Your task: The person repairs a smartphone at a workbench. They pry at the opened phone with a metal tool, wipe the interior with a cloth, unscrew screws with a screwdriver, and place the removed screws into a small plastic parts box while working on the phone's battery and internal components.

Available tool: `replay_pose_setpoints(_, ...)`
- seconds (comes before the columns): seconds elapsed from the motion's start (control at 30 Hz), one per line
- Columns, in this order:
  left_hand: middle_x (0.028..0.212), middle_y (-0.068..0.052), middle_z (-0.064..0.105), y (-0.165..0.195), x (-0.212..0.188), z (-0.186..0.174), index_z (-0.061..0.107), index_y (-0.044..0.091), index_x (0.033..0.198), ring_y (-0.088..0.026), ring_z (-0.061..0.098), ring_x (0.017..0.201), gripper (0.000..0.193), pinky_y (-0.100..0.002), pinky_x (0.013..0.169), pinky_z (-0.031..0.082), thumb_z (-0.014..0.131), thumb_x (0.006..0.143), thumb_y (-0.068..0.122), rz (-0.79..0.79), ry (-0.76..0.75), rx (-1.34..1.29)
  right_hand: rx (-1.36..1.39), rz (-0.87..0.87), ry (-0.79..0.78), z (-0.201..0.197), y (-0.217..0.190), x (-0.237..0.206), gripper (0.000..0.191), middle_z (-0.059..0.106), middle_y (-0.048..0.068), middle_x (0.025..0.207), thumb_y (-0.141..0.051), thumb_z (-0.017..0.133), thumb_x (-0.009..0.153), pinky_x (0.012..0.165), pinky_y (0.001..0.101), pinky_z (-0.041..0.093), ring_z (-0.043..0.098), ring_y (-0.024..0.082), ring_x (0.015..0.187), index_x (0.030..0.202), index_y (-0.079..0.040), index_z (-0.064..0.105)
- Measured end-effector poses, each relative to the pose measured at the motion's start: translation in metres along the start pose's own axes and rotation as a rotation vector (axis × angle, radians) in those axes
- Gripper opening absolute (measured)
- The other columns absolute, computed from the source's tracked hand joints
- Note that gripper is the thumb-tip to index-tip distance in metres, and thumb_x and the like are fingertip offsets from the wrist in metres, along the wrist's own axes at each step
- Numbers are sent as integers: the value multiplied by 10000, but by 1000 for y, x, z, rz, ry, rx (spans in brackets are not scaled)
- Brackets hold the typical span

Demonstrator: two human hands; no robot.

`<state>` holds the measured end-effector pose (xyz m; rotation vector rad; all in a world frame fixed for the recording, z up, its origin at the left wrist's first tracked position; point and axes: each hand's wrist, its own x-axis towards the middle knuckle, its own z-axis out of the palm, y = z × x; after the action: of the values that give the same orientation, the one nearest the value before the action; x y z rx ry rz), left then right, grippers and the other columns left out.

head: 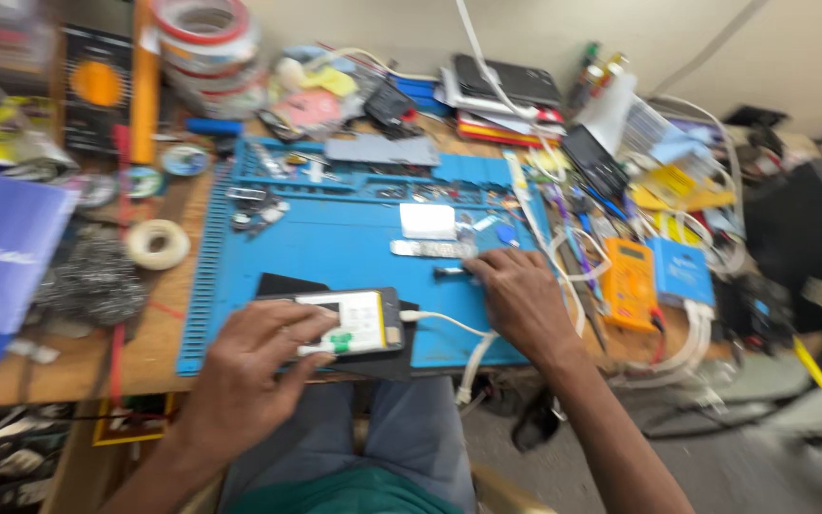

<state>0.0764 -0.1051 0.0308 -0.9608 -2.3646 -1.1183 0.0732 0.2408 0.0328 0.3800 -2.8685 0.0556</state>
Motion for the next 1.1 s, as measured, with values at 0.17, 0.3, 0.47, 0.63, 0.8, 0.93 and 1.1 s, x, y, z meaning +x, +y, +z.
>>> replay_pose_setpoints(0.17,1133,-82,729,10,-1,7,731,110,1190,-302,691,1058,380,-431,894,541,804,821,160,1,-18,-102,73,21,40,4,11,15,392,677,98,1005,21,688,745,907,429,531,659,306,1010,1112,-103,751)
replay_pose_setpoints(0.3,1132,-101,730,14,6,10,719,113,1212,-302,696,1052,391,-420,889,555,808,836,169,-21,-82,-184,415,189,167,1,27,17,198,709,102,1040,-21,756,797,768,394,577,722,241,931,975,-63,680)
replay_pose_setpoints(0.47,1197,-141,717,19,47,33,638,94,1355,-347,693,1100,447,-439,888,566,737,939,223,63,-233,-320,520,463,227,6,19,13,308,732,84,811,-123,857,861,600,327,523,701,157,692,988,-30,592)
replay_pose_setpoints(0.63,907,-226,735,26,113,96,600,22,1223,-402,690,897,521,-513,753,537,794,878,361,-81,-465,-243,886,365,407,16,-1,4,344,645,21,770,-28,866,842,573,220,475,593,51,682,990,-52,556)
replay_pose_setpoints(0.8,965,-158,791,4,130,129,706,104,1110,-316,778,937,175,-453,840,594,651,1036,253,-81,-536,-181,1124,428,460,8,29,-14,218,678,65,818,-18,804,898,585,232,469,611,94,698,1061,-37,662)
replay_pose_setpoints(0.93,1220,-181,658,-2,126,116,555,145,1476,-356,635,1142,687,-470,940,530,611,820,-51,162,-611,-16,1562,399,690,0,54,-14,70,736,126,1028,-87,659,1106,751,272,579,701,156,830,1122,-27,625)
replay_pose_setpoints(1.1,1440,-260,492,-5,105,48,393,-18,1547,-397,531,1175,897,-509,926,434,641,688,-95,226,-506,122,1705,455,635,3,49,3,126,744,191,1176,-95,590,1079,821,288,610,746,214,927,1196,-49,578)
